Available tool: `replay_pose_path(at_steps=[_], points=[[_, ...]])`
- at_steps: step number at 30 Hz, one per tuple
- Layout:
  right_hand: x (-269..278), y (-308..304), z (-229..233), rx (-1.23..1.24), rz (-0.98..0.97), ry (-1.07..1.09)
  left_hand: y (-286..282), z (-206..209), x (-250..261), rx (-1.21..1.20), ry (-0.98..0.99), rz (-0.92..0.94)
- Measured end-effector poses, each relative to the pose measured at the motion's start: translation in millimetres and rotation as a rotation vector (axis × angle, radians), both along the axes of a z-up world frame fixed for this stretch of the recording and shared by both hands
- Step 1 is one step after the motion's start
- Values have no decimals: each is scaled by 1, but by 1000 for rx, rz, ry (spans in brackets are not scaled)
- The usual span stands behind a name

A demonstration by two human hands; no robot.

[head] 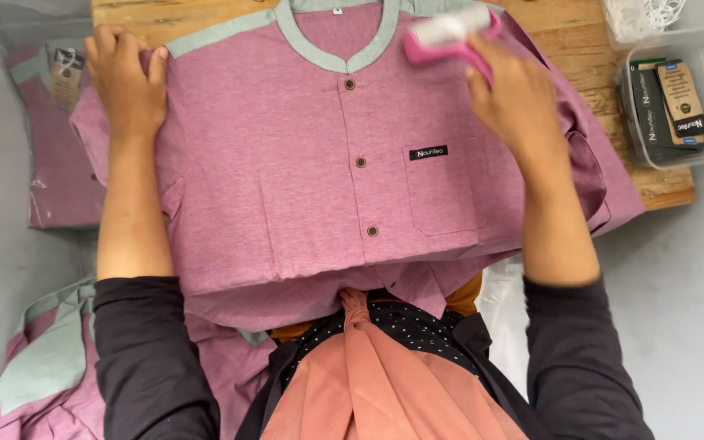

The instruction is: The person uses a lint roller to clean multiple parts of a pink and grey shirt, including the sleeves and the front panels, on a wooden workbench.

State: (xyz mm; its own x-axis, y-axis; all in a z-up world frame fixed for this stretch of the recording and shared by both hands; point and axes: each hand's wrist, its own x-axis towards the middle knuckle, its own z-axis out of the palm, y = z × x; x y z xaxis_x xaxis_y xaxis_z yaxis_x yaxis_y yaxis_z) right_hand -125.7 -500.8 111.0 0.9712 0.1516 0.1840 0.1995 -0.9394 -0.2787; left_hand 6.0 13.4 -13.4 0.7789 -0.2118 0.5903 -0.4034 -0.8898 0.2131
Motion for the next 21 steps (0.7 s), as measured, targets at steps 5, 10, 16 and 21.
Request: replay_pose_path(at_steps=[5, 10, 16, 21], points=[[49, 15, -3, 92, 15, -65, -1, 0, 0, -6, 11, 31], [-31, 1, 0, 75, 15, -37, 1, -5, 3, -3, 8, 17], [-195, -63, 57, -58, -309, 413, 1, -4, 1, 12, -16, -17], [-225, -91, 86, -260, -341, 463, -8, 10, -6, 41, -47, -8]])
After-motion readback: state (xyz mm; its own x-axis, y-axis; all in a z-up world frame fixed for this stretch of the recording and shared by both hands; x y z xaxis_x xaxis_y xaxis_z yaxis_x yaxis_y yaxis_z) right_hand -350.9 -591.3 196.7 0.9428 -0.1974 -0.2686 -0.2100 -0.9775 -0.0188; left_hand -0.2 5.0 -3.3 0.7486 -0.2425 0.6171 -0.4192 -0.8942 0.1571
